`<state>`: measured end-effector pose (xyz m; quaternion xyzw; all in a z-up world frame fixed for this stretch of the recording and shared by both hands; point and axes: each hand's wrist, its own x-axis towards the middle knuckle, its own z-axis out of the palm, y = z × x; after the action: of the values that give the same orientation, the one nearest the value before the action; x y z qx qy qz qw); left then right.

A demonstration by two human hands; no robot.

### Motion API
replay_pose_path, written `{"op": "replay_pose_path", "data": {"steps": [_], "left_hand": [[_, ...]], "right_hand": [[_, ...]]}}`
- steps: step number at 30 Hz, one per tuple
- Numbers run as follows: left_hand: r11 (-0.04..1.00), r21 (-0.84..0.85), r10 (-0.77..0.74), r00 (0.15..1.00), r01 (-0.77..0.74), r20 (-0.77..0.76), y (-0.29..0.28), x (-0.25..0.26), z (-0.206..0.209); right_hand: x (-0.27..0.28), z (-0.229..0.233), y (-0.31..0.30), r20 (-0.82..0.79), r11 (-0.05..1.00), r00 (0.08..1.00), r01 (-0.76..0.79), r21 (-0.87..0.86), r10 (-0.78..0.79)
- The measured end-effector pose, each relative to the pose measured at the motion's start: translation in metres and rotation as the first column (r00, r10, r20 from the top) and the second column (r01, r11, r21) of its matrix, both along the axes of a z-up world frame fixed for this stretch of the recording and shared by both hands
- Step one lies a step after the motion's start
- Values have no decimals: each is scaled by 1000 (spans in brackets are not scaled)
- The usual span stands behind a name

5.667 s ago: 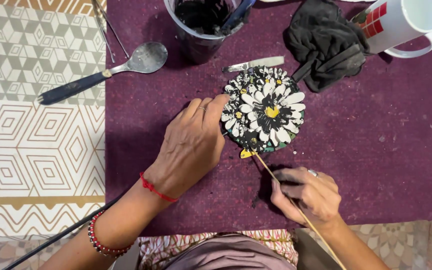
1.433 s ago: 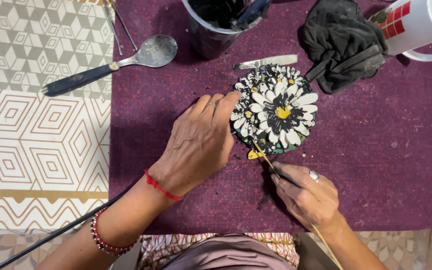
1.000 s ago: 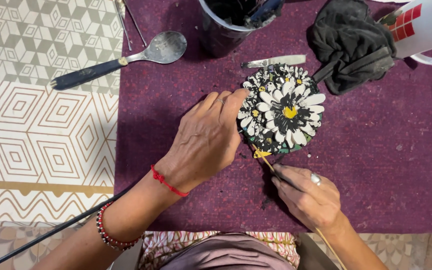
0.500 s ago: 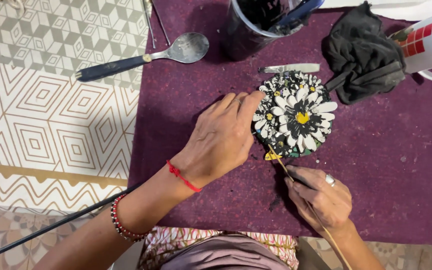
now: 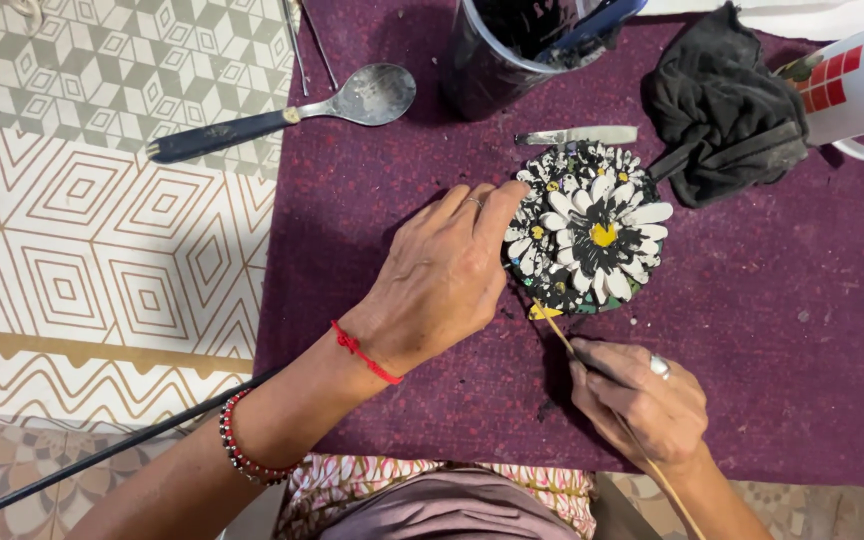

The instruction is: Painting details on a flower-shaped craft object using a thin stick and black paint

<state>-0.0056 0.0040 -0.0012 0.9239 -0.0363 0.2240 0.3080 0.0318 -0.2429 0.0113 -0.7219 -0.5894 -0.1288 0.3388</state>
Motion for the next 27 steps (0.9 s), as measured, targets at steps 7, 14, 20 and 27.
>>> {"op": "replay_pose_path", "data": {"steps": [7,14,20,27], "left_hand": [[1000,-3,-17,1000,17,-13,0,0,-2],[1000,-10,-16,1000,16,-6,-1,0,-3],[1000,-2,-17,1000,17,-9,0,0,-1],[1000,-4,-23,1000,23,-15,0,1,-1]], "right_hand": [[2,-4,3,0,999,999,36,-41,-36],[0,5,8,6,999,999,42,-31,-42],[-2,1,0,29,993,993,115,-4,-115],[1,-1,4,-6,998,998,65,4,-65]]}}
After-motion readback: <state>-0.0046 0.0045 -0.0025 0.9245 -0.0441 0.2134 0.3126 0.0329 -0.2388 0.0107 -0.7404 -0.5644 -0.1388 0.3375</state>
